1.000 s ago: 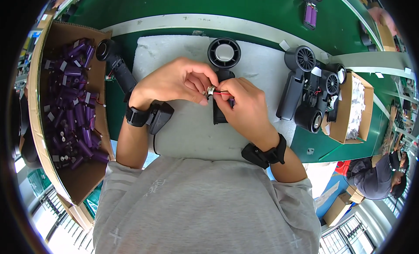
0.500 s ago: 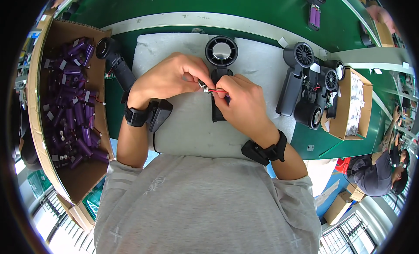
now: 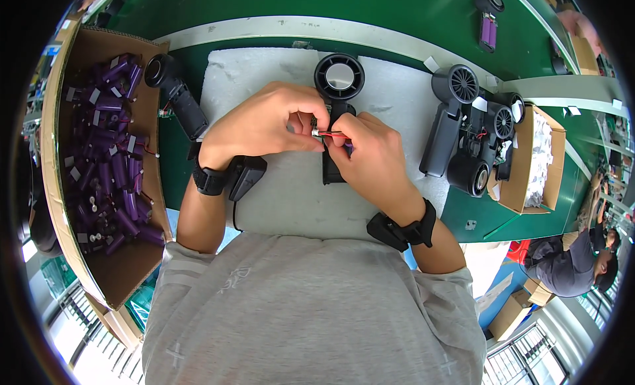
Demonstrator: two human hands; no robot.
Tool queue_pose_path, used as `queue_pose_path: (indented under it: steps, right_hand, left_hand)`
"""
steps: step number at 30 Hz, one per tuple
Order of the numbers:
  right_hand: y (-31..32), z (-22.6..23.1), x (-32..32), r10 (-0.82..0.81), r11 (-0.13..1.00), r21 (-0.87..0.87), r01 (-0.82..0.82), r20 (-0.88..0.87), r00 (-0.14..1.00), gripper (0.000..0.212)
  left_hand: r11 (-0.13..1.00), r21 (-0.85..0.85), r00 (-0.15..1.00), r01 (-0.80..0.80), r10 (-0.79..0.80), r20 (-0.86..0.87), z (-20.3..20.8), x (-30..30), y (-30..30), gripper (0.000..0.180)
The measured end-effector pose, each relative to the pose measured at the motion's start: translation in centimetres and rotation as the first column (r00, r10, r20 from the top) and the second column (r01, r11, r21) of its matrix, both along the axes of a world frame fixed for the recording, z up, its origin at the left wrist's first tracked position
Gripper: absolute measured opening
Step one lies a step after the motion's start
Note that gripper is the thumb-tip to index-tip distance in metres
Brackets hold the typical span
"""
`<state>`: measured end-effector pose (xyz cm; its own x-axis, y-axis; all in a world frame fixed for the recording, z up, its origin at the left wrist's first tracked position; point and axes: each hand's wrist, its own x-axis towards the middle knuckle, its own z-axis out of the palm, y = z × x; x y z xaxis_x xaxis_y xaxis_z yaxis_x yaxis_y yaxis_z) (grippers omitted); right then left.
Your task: The person picks up a battery pack from a box, connects its wires to a circuit board on a handheld fan, and presses the battery pack into the handle. After fitting the battery pack, the person picks up a plastic cover and snaps it onto the handle.
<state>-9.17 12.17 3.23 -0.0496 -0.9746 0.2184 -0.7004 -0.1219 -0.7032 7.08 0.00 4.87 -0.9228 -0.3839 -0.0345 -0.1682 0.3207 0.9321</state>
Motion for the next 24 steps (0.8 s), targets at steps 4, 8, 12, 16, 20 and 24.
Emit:
queue_pose_path:
  steps: [4, 8, 12, 16, 20, 24]
  right_hand:
    - [0.0, 0.3, 0.1, -0.004, 1.0, 0.009, 0.004, -0.009, 1.0, 0.018]
    - [-0.1, 0.3, 0.2, -0.007, 1.0, 0.003, 0.007, -0.029, 1.0, 0.016]
    - [0.0, 0.4, 0.1, -0.002, 1.0, -0.001, 0.002, -0.03, 1.0, 0.016]
    - [0.0, 0.3, -0.1, 0.033, 0.999, -0.014, -0.033, 0.004, 0.999, 0.015]
    - [0.1, 1.0, -1.0, 0.128, 0.992, -0.027, -0.127, 0.066, 0.989, 0.014]
    - [0.4, 0.9, -1.9, 0.139, 0.99, -0.027, -0.137, 0.153, 0.978, 0.012]
  left_hand:
    - [0.993, -0.116, 0.999, -0.022, 0.018, -0.04, 0.0, -0.3, 0.0, 0.016]
    - [0.989, -0.139, 0.992, -0.049, 0.032, -0.119, -0.3, -0.3, 0.2, 0.017]
    - [0.991, -0.128, 0.991, -0.027, 0.01, -0.136, -0.1, -0.4, 0.1, 0.019]
    - [0.999, -0.043, 0.997, -0.006, 0.003, -0.072, -0.4, -0.2, -0.2, 0.02]
    - [0.999, 0.051, 0.999, 0.013, -0.01, -0.05, -0.6, -0.1, -0.3, 0.018]
    - [0.995, 0.098, 0.999, 0.03, -0.027, -0.032, -0.1, 0.0, -0.2, 0.012]
